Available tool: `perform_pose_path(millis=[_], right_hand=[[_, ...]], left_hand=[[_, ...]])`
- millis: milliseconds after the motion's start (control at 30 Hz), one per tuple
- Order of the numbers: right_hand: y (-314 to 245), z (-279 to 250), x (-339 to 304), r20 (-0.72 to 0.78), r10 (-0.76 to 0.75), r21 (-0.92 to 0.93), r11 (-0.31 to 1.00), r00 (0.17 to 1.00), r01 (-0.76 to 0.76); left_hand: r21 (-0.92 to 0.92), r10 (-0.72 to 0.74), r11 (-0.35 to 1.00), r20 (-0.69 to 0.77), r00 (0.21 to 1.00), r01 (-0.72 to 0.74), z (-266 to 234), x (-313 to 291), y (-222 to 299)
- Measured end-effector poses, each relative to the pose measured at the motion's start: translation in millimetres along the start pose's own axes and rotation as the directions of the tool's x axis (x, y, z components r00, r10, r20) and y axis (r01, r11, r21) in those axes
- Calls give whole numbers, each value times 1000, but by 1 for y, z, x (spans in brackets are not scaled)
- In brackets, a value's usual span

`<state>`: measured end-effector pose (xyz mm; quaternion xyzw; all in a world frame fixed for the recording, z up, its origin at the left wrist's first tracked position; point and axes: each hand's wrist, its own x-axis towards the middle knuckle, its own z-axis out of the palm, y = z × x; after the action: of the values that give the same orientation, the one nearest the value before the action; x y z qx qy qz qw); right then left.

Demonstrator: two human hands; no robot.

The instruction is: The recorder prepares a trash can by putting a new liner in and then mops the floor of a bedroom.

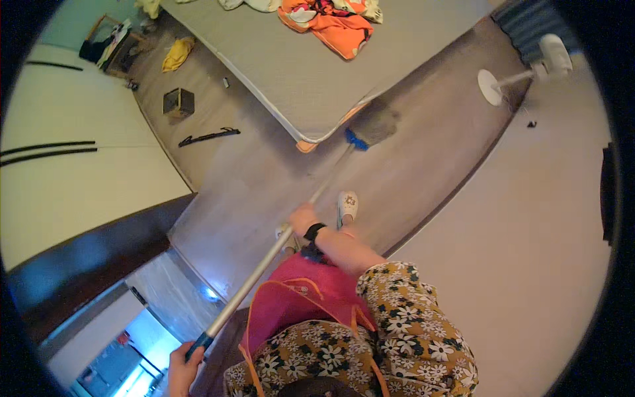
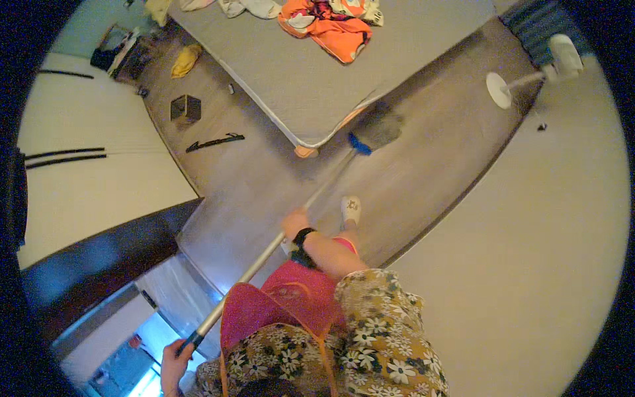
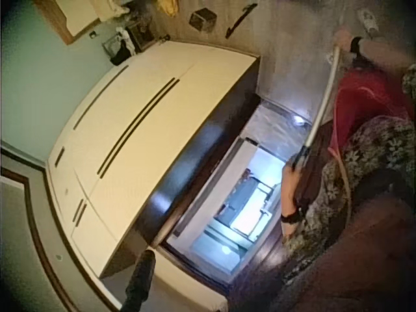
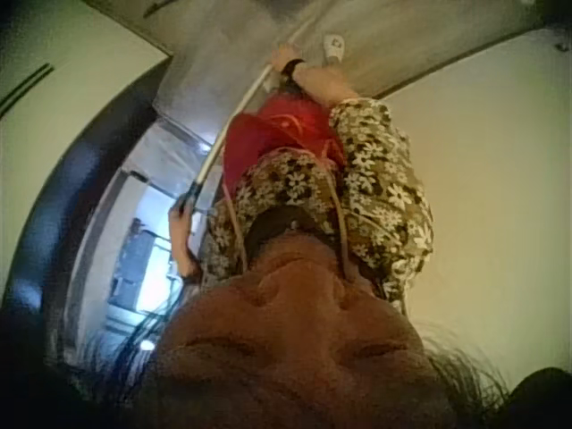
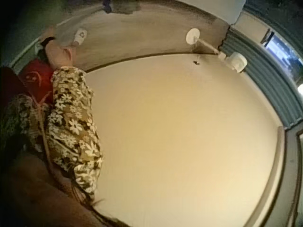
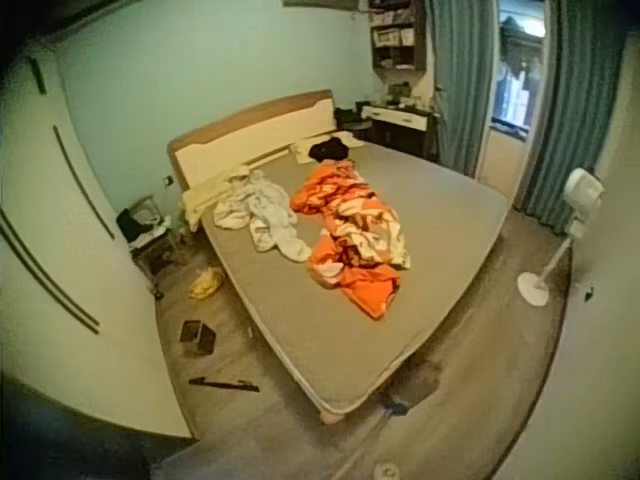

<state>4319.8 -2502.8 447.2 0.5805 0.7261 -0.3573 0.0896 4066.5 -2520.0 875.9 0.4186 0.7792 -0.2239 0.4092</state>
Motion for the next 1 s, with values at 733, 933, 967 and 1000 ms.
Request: perform_pose_path(millis=[733, 933, 967, 1000], right_hand=[[-46, 72, 10, -82, -256, 359, 894, 963, 268], [125, 18, -21, -254, 36, 215, 976, 967, 20], [150, -1, -31, -303, 28, 178, 984, 953, 27], [179, -15, -40, -349, 23, 139, 990, 937, 27]], left_hand=[[84, 99, 987, 357, 929, -138, -80, 118, -114], [115, 36, 991, 313, 949, -76, 22, 126, 51], [14, 111, 992, 358, 927, -124, 43, 129, 77], [-88, 189, 982, 399, 897, -168, 63, 133, 107]])
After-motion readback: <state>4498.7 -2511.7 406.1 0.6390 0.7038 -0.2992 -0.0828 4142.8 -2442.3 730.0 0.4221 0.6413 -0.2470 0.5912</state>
